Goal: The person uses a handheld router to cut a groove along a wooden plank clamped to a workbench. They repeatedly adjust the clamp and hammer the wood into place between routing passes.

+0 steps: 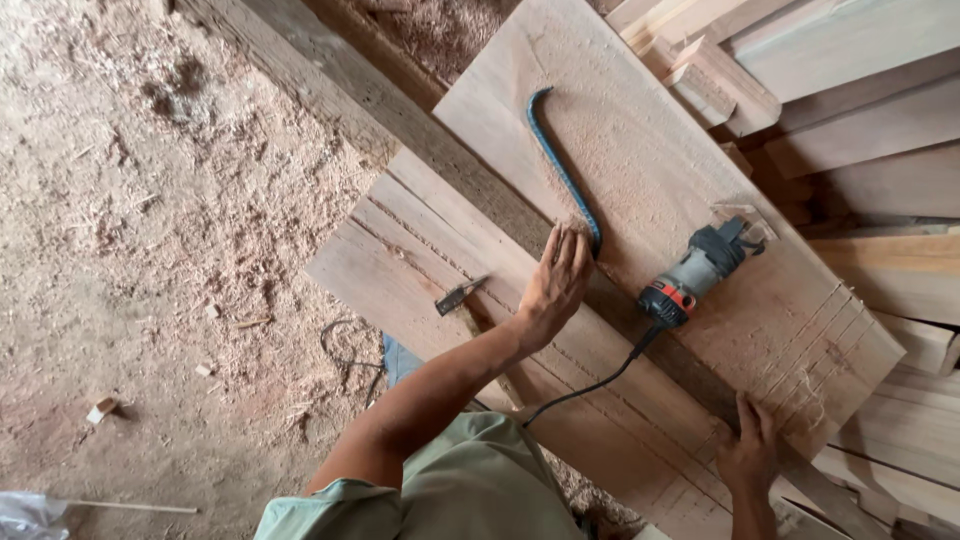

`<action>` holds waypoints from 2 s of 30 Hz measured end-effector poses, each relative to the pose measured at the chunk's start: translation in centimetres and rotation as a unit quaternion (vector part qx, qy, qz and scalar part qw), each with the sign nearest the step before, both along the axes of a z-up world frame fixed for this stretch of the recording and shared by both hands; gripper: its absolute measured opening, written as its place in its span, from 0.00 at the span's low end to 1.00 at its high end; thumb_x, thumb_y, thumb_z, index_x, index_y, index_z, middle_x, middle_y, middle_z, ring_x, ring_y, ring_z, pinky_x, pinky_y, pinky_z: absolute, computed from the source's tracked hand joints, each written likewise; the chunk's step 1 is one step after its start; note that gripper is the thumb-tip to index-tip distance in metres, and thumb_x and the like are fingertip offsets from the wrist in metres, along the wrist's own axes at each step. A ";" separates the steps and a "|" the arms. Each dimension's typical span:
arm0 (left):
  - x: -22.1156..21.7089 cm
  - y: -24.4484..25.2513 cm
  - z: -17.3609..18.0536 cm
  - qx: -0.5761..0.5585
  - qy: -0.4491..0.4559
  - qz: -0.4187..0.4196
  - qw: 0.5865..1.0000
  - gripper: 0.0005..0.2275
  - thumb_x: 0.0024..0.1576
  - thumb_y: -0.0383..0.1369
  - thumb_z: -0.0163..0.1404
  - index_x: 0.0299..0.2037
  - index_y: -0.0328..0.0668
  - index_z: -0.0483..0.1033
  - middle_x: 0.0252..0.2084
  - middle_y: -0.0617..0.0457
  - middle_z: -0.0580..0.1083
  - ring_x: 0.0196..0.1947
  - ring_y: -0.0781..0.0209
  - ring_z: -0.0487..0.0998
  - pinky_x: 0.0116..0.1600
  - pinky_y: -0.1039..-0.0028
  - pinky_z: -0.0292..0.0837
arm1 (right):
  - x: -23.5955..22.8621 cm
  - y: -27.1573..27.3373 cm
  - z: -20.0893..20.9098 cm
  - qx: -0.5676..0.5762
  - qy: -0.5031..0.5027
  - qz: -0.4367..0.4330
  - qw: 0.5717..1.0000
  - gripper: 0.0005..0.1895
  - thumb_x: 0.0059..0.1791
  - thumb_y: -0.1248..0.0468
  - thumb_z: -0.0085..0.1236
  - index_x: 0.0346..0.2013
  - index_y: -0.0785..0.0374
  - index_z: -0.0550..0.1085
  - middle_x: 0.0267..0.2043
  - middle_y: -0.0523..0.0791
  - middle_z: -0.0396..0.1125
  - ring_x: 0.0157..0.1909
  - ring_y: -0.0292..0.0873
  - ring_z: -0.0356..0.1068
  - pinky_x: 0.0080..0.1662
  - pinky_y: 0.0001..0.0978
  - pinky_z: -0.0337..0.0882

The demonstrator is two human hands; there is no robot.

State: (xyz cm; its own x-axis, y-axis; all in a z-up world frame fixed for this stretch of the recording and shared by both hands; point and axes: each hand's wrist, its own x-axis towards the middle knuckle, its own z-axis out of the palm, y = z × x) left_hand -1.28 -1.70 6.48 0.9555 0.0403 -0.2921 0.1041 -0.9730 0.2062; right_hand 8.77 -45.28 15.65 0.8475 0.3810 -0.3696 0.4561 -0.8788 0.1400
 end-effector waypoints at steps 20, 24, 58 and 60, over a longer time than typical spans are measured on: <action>0.8 -0.1 -2.5 -0.055 0.055 -0.039 0.996 0.28 0.56 0.31 0.55 0.69 0.48 0.63 0.73 0.38 0.54 0.72 0.36 0.54 0.72 0.39 0.49 | 0.1 -0.5 -0.1 0.031 0.002 -0.015 0.999 0.38 0.50 0.38 0.56 0.71 0.50 0.68 0.72 0.45 0.59 0.69 0.55 0.63 0.63 0.52 0.68; 0.9 0.2 -1.9 -0.041 0.065 -0.050 0.996 0.25 0.59 0.32 0.54 0.68 0.45 0.66 0.69 0.38 0.60 0.69 0.38 0.59 0.69 0.43 0.57 | 0.0 -0.7 -0.1 0.015 0.001 -0.032 0.999 0.38 0.49 0.41 0.56 0.73 0.48 0.67 0.71 0.45 0.59 0.69 0.54 0.62 0.62 0.52 0.67; 2.9 -1.2 -6.3 -0.012 0.032 -0.019 0.999 0.21 0.60 0.44 0.52 0.64 0.62 0.67 0.69 0.51 0.59 0.67 0.50 0.58 0.68 0.55 0.60 | -0.3 -1.1 0.1 0.005 0.023 -0.043 0.999 0.36 0.51 0.45 0.59 0.73 0.48 0.65 0.73 0.47 0.56 0.68 0.58 0.61 0.63 0.58 0.65; 2.7 -1.2 -6.1 -0.011 0.029 -0.010 0.999 0.24 0.60 0.44 0.52 0.68 0.60 0.65 0.69 0.50 0.61 0.69 0.49 0.58 0.70 0.55 0.59 | -0.2 -1.1 0.0 -0.017 0.021 -0.058 0.998 0.37 0.50 0.44 0.58 0.73 0.46 0.65 0.73 0.46 0.56 0.69 0.57 0.61 0.62 0.59 0.65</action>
State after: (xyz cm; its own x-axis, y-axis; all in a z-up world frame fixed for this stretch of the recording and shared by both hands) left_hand 1.45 -2.88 0.40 0.9376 0.0149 -0.3475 0.0973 -0.9704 0.2209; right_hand 8.56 -46.39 15.69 0.8684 0.2682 -0.4171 0.3581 -0.9210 0.1534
